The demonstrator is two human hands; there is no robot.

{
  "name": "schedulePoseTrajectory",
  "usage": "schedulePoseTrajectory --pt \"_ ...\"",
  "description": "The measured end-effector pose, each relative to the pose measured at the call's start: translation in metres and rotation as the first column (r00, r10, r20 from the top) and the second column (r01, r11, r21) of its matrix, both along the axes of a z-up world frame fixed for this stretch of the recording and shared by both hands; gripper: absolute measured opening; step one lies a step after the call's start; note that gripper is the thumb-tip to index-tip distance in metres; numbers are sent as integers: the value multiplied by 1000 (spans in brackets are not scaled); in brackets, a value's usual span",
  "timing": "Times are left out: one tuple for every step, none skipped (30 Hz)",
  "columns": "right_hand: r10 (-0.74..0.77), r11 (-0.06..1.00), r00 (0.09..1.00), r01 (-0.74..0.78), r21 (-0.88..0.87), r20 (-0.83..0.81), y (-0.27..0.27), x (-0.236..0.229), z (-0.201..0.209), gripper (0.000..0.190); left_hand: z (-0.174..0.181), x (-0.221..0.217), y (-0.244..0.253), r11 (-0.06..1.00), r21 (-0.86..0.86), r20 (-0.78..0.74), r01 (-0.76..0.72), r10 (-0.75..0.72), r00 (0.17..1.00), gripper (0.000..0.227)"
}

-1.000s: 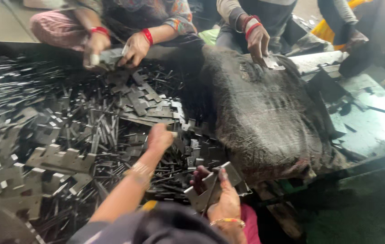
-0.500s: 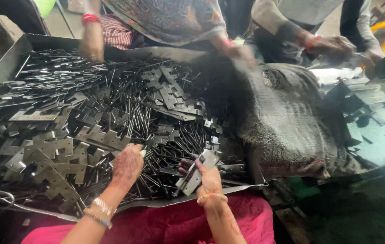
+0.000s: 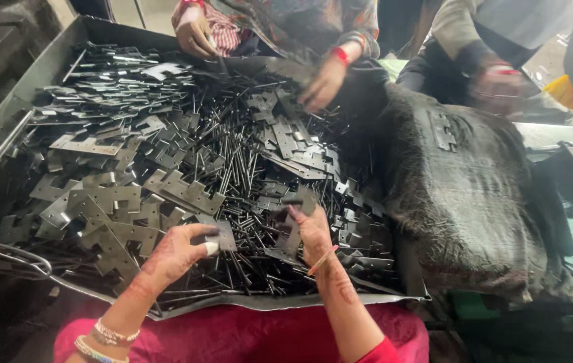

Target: The person repeatedly picks up small metal brackets from a large pile and places them onto a cloth-covered surface. The hands work continuously to separate and move the parts.

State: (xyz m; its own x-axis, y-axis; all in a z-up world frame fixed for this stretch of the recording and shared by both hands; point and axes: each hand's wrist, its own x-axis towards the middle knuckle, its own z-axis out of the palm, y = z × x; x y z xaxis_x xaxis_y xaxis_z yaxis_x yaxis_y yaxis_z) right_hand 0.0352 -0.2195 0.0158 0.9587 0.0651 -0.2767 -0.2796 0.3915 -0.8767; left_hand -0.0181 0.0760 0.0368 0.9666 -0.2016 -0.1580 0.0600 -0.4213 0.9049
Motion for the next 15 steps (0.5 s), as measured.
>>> schedulePoseTrajectory --pt "41 999 996 -39 -30 77 3 6 3 26 -3 0 -1 999 9 -49 -35 36 998 49" --pt "81 996 986 -73 -61 147 4 7 5 28 -7 -1 0 998 21 -102 -67 69 992 49" --pt "380 835 847 -141 -532 372 4 8 8 39 -12 -4 0 995 36 -154 -98 102 983 49" --pt "701 485 604 -12 -875 380 -1 8 12 53 -16 -5 2 995 -47 -169 -85 76 983 47" --pt "925 71 343 263 -962 162 -8 8 18 69 -20 -6 4 989 -129 -182 -74 50 982 45" --pt "919 31 353 377 -926 175 -14 12 25 70 -25 -8 6 975 -213 -186 -69 29 982 44" --pt "914 -10 360 486 -874 189 -22 13 32 71 -30 -10 9 951 -263 -268 -162 89 959 41" --pt "909 -51 363 586 -809 205 -30 16 38 72 -36 -13 13 917 -303 -352 -258 144 925 38" --pt "809 29 517 439 -898 279 -36 19 43 61 -42 -16 17 874 -333 -436 -354 191 880 35" --pt "684 139 663 289 -947 303 -39 20 44 52 -48 -18 20 874 -331 -384 -356 219 897 36" --pt "566 -28 818 146 -989 105 -40 18 41 39 -55 -23 21 874 -330 -332 -358 247 910 38" --pt "394 -168 914 -32 -985 -96 -39 14 35 36 -60 -28 23 875 -326 -280 -359 273 920 41" --pt "185 -268 941 -228 -936 -282 -35 11 26 44 -63 -32 23 856 -349 -338 -382 265 903 40" --pt "175 -299 927 -270 -915 -331 -29 12 17 50 -62 -31 23 837 -374 -384 -400 253 888 39" --pt "163 -328 911 -312 -891 -379 -17 13 3 55 -60 -29 23 816 -397 -428 -419 239 872 38"
